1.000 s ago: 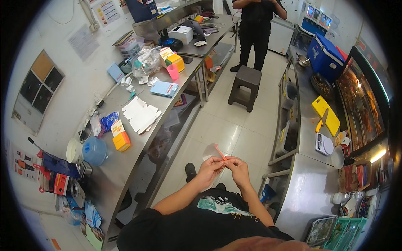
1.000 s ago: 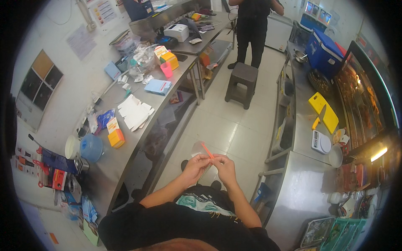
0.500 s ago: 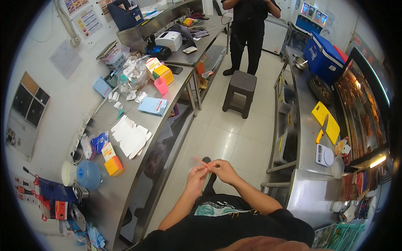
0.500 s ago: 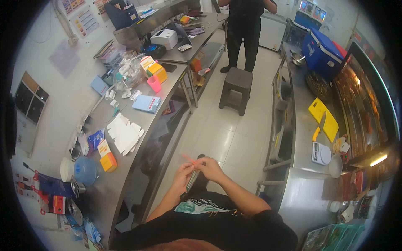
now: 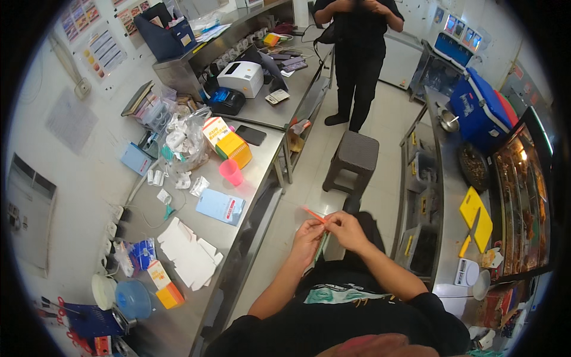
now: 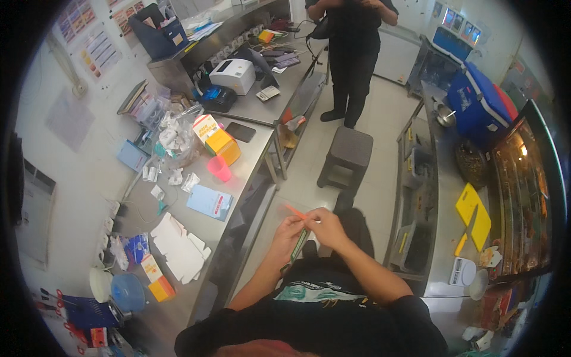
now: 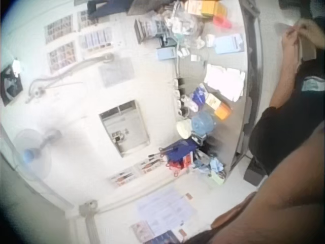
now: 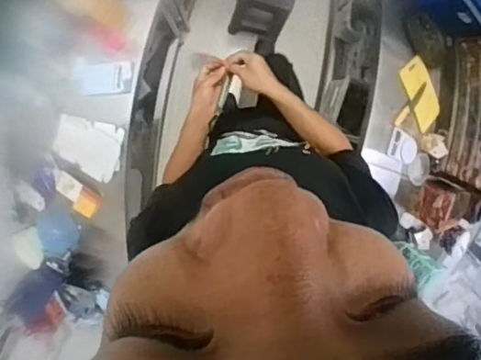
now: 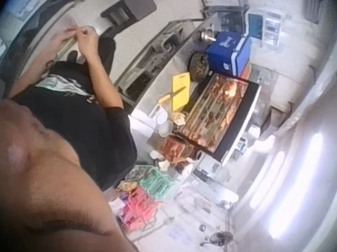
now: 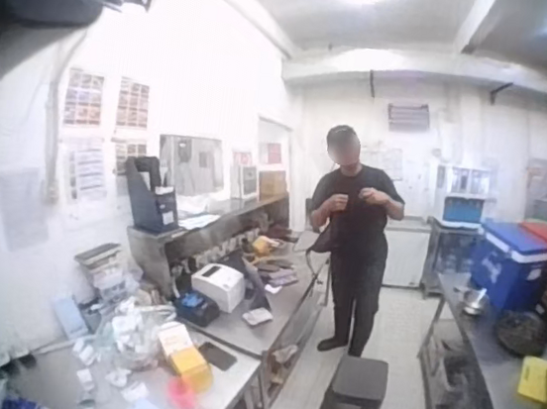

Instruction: The person assembles a small rectangular food container from a flat cardboard piece, folds the sides, and places a small green item inside. They then close the container and place it on the counter.

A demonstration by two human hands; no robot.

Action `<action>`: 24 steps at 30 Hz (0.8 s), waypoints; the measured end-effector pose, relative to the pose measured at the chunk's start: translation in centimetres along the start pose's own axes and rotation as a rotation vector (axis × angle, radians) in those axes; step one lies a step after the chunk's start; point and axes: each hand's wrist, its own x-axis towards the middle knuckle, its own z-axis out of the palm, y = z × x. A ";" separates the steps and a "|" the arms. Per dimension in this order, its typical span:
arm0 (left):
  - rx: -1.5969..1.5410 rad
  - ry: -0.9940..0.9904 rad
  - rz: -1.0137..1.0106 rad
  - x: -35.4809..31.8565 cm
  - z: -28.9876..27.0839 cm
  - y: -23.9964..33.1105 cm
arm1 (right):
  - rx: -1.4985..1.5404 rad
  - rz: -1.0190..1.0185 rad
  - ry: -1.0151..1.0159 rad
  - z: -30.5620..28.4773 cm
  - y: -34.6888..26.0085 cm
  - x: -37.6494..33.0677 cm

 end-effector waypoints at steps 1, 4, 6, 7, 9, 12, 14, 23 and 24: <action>-0.009 -0.016 0.003 1.0 0.0 0.3 | 0.032 0.025 -0.015 -0.5 -0.3 0.9; 0.032 0.005 0.009 2.9 0.0 1.3 | -0.008 0.031 -0.045 -0.5 0.3 3.6; 0.043 0.063 0.004 3.2 -0.5 1.8 | 0.055 0.130 -0.096 0.2 1.1 5.1; 0.045 0.074 0.016 3.9 -0.4 2.2 | 0.006 0.087 -0.123 0.3 1.3 6.0; 0.019 0.106 0.042 4.7 -1.2 2.5 | -0.008 0.028 -0.206 0.7 1.9 7.6; 0.014 0.149 0.019 5.3 -2.6 3.2 | -0.049 0.029 -0.278 0.9 1.1 9.6; 0.023 0.156 0.008 5.8 -3.1 3.2 | -0.053 0.026 -0.308 1.1 2.8 10.3; 0.070 0.291 -0.037 6.2 -2.1 2.1 | 0.014 0.169 -0.328 0.5 4.4 10.4; 0.089 0.295 -0.038 6.0 -2.0 1.9 | 0.028 0.192 -0.320 0.4 4.7 10.0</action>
